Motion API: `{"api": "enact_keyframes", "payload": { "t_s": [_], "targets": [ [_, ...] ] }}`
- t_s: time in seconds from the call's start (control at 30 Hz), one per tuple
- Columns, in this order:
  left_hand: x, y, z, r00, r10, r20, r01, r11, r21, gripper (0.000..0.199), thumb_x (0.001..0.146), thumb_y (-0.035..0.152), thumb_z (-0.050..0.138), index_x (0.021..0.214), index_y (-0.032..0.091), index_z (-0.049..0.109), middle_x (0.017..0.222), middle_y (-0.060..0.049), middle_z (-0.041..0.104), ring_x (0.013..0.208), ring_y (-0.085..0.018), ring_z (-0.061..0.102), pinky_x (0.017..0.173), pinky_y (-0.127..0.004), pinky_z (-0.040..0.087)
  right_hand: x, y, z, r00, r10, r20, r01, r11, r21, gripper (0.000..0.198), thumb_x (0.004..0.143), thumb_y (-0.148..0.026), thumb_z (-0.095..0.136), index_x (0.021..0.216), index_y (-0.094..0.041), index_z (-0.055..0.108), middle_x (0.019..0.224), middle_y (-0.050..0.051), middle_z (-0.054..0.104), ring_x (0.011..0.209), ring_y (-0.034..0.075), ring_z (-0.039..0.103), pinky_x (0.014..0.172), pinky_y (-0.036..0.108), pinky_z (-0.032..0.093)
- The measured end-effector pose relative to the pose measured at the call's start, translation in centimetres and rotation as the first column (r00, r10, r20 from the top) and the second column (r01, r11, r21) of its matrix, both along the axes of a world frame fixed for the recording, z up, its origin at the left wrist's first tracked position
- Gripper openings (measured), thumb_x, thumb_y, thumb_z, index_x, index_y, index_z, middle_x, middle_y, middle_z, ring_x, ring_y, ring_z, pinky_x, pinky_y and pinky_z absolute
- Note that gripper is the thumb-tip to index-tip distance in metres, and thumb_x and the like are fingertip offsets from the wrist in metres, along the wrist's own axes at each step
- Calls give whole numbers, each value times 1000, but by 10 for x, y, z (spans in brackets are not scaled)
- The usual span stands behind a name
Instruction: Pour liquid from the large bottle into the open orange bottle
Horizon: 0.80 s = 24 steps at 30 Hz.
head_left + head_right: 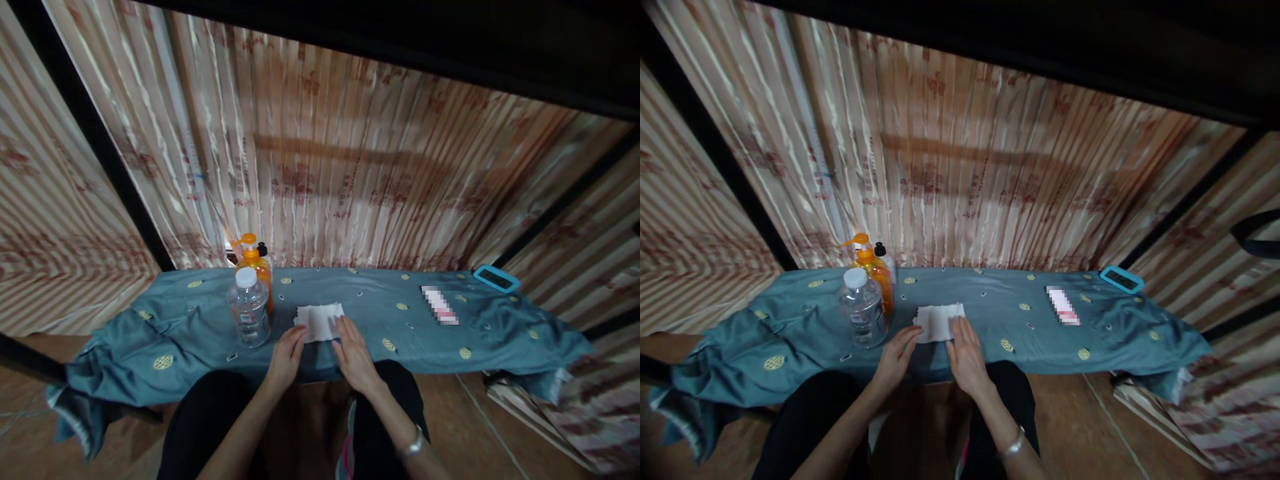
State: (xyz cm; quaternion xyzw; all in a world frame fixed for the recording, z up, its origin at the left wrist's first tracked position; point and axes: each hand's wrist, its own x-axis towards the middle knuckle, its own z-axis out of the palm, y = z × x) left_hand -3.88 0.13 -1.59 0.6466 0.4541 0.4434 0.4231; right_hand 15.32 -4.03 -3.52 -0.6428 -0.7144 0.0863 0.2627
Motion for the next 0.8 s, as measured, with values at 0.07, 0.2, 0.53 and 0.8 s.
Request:
{"api": "enact_keyframes", "payload": {
  "t_s": [0.07,0.2,0.53,0.8],
  "targets": [
    [17,12,-12,998,-31,-54,31,999,7,42,80,41,52,112,17,66,130,-14,59,127,-28,49,113,-41,31,-20,36,-3,996,87,35,-86,996,-5,52,92,-18,47,141,-12,33,148,18,39,139,31,32,109,54,33],
    [42,37,-38,974,-91,-208,96,995,14,62,84,42,48,136,8,43,149,-20,35,140,-29,31,118,-45,21,-38,78,-20,976,201,86,-200,979,-28,43,89,-24,57,131,-23,47,143,10,48,127,28,48,104,56,39],
    [34,52,-95,818,-11,-575,132,977,169,60,89,48,41,137,13,39,150,-18,33,140,-30,31,115,-52,25,25,82,-33,985,-8,171,28,993,-118,64,90,-53,44,140,-14,35,150,18,37,140,32,28,111,56,26],
    [26,57,-80,883,-27,-469,106,984,144,52,88,42,45,135,19,43,149,-13,37,139,-27,34,115,-52,26,73,70,-20,975,-146,167,171,974,-147,60,92,-48,45,141,-15,33,149,17,39,139,30,32,110,55,30]
  ]
}}
